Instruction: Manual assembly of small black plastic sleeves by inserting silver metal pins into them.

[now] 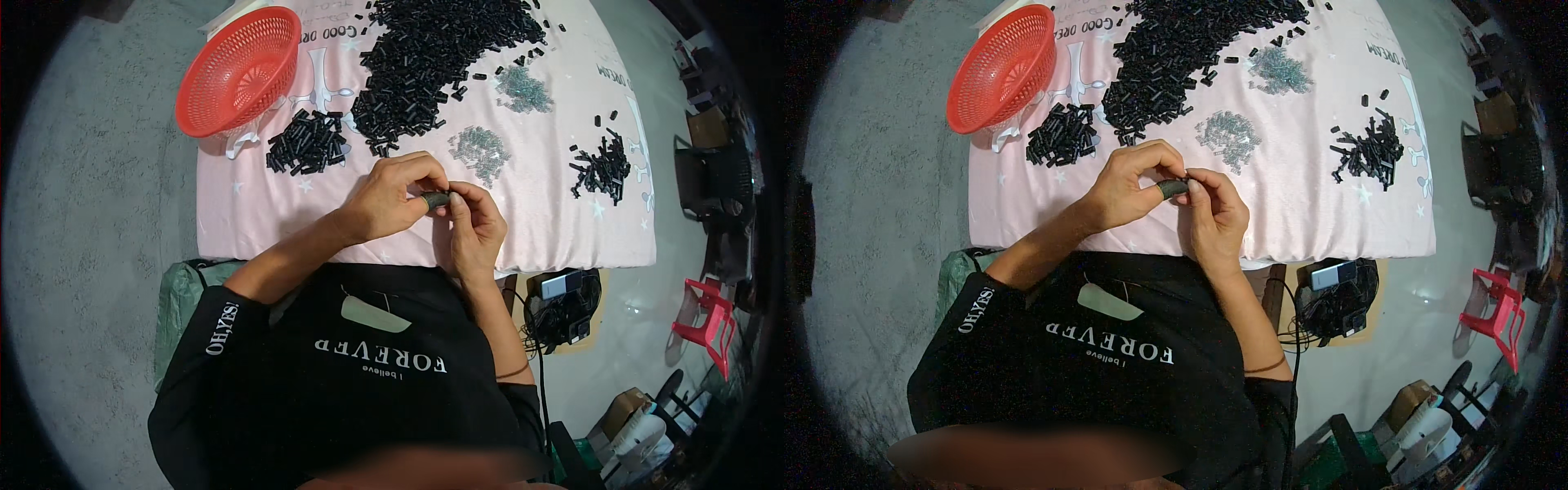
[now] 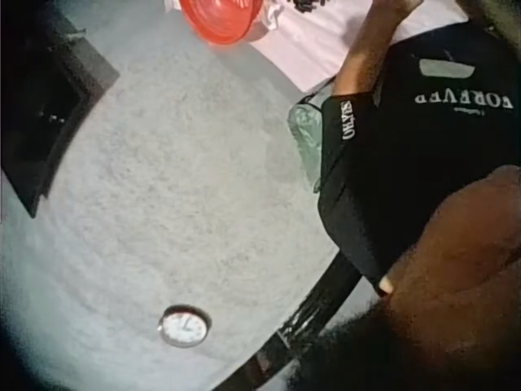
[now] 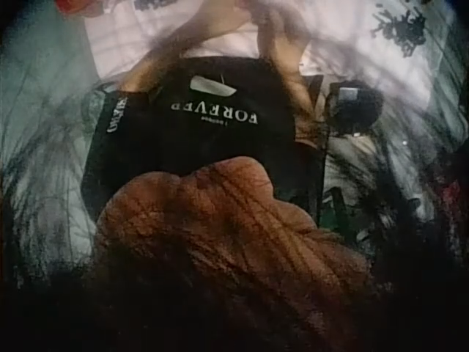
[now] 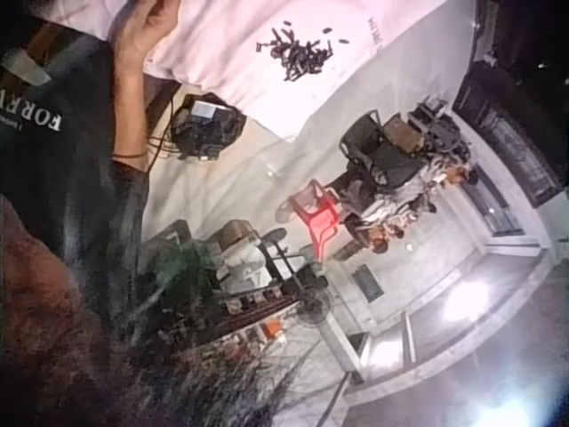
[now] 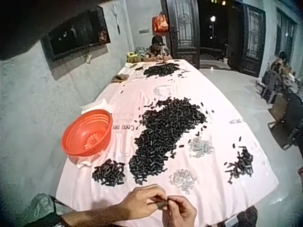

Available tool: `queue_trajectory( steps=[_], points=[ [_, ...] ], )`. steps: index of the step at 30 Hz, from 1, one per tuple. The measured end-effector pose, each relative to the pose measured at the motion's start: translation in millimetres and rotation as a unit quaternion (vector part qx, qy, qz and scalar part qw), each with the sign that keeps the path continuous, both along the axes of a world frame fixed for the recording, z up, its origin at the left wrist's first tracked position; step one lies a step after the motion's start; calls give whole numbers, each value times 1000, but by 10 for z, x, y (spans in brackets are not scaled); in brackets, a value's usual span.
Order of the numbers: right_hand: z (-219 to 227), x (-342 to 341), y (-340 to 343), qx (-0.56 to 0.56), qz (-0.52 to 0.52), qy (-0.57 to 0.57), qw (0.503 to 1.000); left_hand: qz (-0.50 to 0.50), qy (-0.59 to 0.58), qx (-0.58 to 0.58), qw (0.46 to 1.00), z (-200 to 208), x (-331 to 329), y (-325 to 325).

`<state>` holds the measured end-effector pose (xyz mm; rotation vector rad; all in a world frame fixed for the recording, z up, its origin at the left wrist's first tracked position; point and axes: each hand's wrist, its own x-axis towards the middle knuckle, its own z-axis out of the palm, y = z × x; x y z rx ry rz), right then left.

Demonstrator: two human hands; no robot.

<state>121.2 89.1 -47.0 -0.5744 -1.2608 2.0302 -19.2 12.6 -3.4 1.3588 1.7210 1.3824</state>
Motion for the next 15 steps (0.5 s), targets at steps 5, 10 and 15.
queue_trajectory(
  steps=[5,10,15],
  points=[
    [58,-3,-9,8,-13,-16,1000,-23,-10,2,1000,25,-31,3],
    [38,-17,-33,51,-16,-57,997,17,157,16,987,59,-294,182],
    [48,-67,-48,117,-21,-105,987,79,345,18,935,-58,-495,489]
  ],
)
